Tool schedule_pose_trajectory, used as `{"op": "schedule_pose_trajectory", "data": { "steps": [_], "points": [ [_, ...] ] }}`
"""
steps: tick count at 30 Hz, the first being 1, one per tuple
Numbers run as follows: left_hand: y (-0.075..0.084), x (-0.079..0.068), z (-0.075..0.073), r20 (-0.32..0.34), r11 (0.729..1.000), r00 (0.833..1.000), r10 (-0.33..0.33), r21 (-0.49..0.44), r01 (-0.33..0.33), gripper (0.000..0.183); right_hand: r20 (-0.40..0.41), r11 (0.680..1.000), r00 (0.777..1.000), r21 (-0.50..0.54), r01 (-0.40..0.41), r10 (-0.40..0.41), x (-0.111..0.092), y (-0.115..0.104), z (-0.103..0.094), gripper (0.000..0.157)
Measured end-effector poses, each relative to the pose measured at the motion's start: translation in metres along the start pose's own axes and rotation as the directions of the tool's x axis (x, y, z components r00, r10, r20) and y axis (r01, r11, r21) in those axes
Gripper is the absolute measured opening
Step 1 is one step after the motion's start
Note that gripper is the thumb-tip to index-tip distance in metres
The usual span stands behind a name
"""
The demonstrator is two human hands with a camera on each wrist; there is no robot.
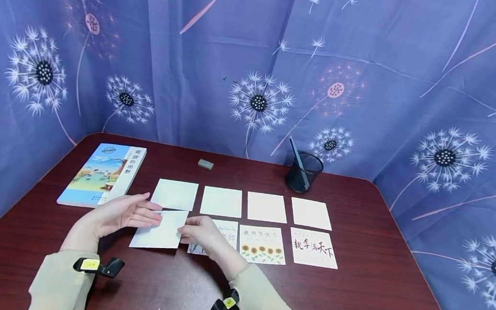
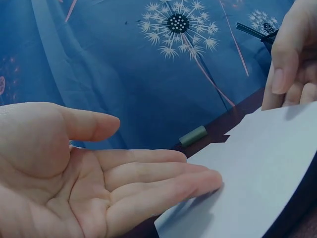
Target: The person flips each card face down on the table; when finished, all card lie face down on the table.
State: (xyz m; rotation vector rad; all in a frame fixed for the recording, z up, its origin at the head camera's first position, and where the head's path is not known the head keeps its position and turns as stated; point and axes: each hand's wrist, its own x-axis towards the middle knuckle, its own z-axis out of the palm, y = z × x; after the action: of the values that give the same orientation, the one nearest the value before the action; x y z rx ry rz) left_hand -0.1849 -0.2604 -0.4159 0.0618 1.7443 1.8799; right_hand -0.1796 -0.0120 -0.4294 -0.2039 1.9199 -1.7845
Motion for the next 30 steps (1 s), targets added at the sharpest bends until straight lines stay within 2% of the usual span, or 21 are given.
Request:
{"op": "schedule_pose_trajectory", "data": {
  "steps": [7, 30],
  "points": [
    [-0.005, 0.004, -0.002, -0.011, 1.000, 1.000, -0.011, 0.021, 0.011, 0.065, -0.007, 1.000, 1.000, -0.025, -0.002, 0.002, -0.001, 0.000, -0.008, 0.042],
    [-0.006, 0.007, 0.001, -0.029, 0.998, 0.999, -0.013, 0.055, 0.015, 0.062, 0.031, 0.997, 0.999, -0.076, -0.004, 0.006, -0.005, -0.005, -0.024, 0.037]
  ]
}}
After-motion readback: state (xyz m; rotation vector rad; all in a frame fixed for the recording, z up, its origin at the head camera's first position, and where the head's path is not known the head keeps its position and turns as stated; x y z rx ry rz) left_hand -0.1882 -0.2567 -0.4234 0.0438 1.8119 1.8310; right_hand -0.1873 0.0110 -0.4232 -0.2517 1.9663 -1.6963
